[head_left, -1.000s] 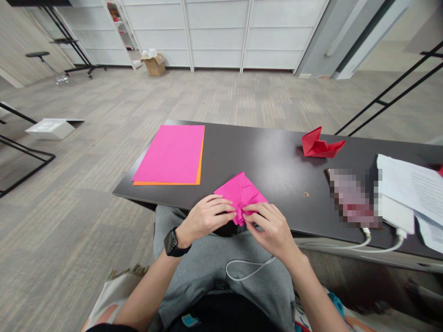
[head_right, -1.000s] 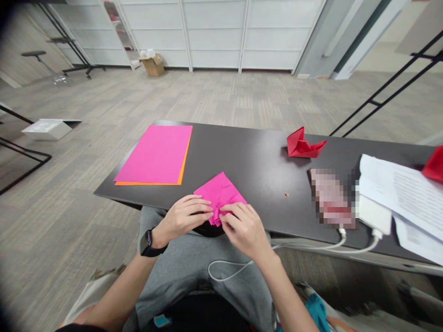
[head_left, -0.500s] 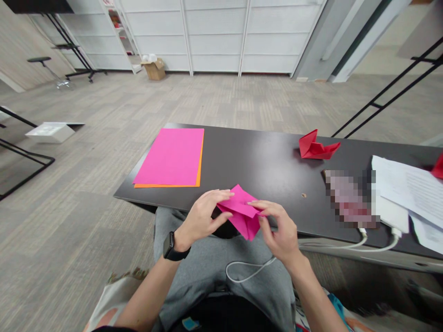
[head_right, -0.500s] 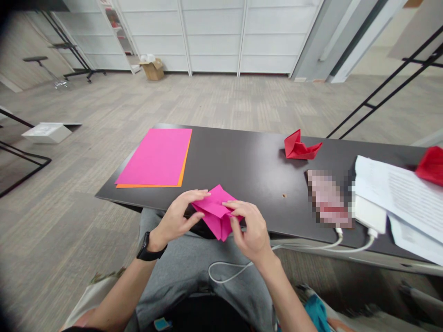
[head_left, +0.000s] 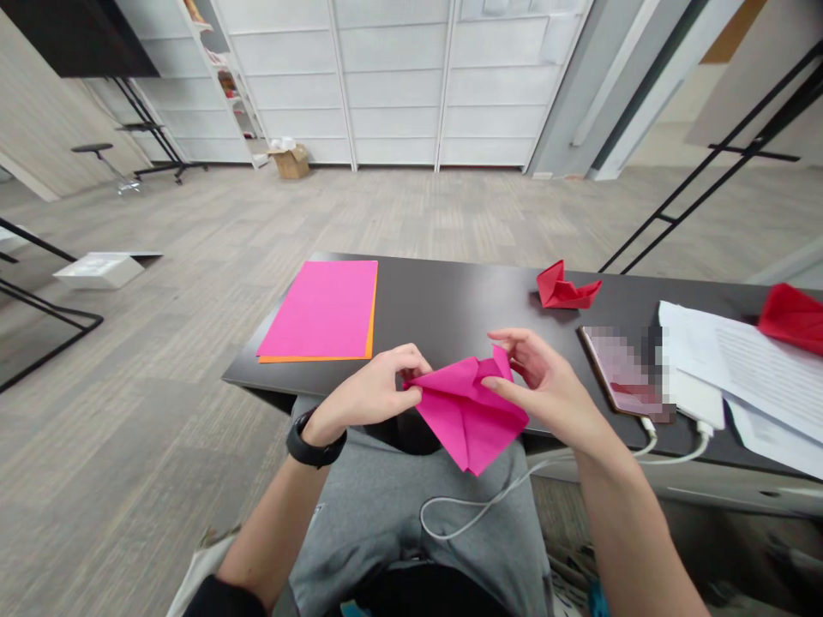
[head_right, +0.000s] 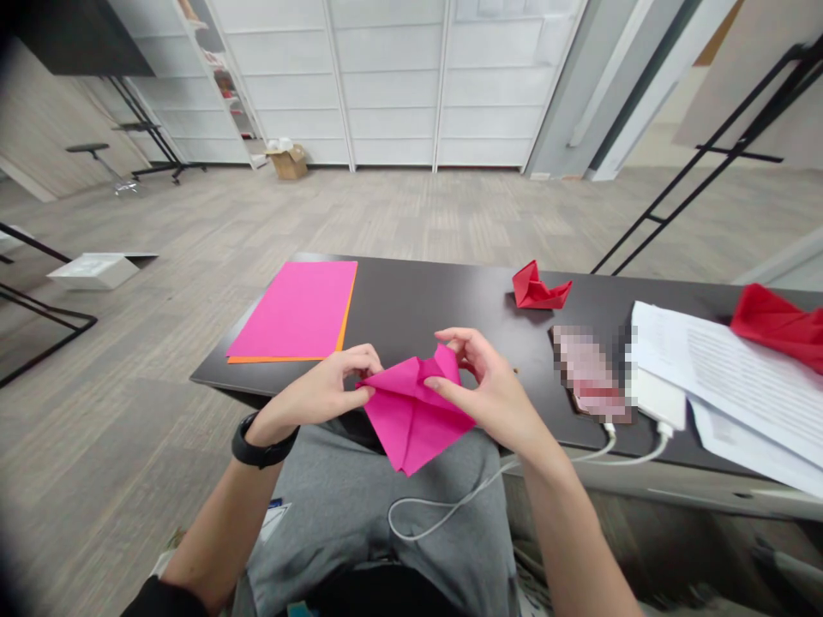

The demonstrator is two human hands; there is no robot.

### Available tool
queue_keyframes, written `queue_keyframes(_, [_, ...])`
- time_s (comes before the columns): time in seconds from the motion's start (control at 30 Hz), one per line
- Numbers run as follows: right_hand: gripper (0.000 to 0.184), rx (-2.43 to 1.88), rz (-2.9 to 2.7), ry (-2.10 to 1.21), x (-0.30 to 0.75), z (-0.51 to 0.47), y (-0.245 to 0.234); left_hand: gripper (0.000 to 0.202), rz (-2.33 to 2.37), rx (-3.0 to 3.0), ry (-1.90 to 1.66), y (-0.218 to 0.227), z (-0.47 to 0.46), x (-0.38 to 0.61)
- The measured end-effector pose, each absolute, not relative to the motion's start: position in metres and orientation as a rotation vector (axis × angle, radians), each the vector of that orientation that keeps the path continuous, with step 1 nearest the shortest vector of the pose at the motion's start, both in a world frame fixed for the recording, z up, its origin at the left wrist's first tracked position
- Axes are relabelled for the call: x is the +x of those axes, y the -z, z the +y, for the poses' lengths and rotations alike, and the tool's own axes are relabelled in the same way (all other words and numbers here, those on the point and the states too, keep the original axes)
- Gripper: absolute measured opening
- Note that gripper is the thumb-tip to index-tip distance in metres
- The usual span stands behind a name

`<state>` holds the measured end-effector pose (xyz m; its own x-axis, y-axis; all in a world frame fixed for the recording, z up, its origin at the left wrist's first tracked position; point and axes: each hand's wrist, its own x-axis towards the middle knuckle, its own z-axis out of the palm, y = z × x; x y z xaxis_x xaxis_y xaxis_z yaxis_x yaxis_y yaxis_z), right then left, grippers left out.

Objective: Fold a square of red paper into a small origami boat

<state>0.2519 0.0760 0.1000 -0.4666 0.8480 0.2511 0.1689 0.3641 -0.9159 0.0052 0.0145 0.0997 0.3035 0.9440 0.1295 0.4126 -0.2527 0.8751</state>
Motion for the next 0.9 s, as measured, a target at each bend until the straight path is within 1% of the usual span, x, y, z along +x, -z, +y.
queue_keyframes(0.07, [0.045,-0.899,-1.811,-1.173,0.252,0.079,-0.1,0.014,1.158,1.752,-0.888,-0.101,0.015,0.001])
queue_keyframes(0.2, [0.047,-0.877,-1.589,-1.295,0.244,0.084,-0.092,0.013,1.099,1.575,-0.86,-0.097,0.016,0.0])
queue_keyframes(0.3, [0.051,-0.845,-1.457,-1.421,0.24,0.084,-0.088,0.027,0.995,1.487,-0.908,-0.094,0.018,0.003])
queue_keyframes(0.37, [0.061,-0.806,-1.44,-1.593,0.242,0.08,-0.088,0.037,0.942,1.415,-0.946,-0.094,0.02,0.005])
queue_keyframes(0.4, [0.069,-0.78,-1.448,-1.692,0.244,0.076,-0.089,0.042,0.943,1.387,-0.962,-0.094,0.02,0.005])
queue_keyframes(0.47, [0.087,-0.72,-1.51,-1.865,0.25,0.069,-0.089,0.047,0.97,1.349,-0.997,-0.095,0.021,0.005])
queue_keyframes(0.5, [0.091,-0.695,-1.572,-1.921,0.253,0.065,-0.088,0.046,0.982,1.337,-1.006,-0.095,0.02,0.005])
queue_keyframes(0.53, [0.089,-0.68,-1.642,-1.952,0.255,0.062,-0.087,0.043,0.987,1.326,-1.002,-0.095,0.02,0.004])
queue_keyframes(0.6, [0.072,-0.699,-1.724,-1.957,0.257,0.059,-0.083,0.032,0.996,1.287,-0.987,-0.095,0.018,0.003])
queue_keyframes(0.67, [0.055,-0.757,-1.653,-1.916,0.258,0.059,-0.078,0.027,0.99,1.217,-0.995,-0.094,0.017,0.002])
queue_keyframes(0.7, [0.051,-0.779,-1.58,-1.893,0.258,0.06,-0.076,0.027,0.966,1.165,-1.019,-0.093,0.017,0.002])
queue_keyframes(0.8, [0.05,-0.776,-1.405,-1.813,0.257,0.063,-0.073,0.027,0.833,0.991,-1.093,-0.089,0.017,0.0])
queue_keyframes(0.9, [0.049,-0.759,-1.28,-1.75,0.254,0.062,-0.077,0.029,0.813,0.913,-1.174,-0.087,0.017,-0.003])
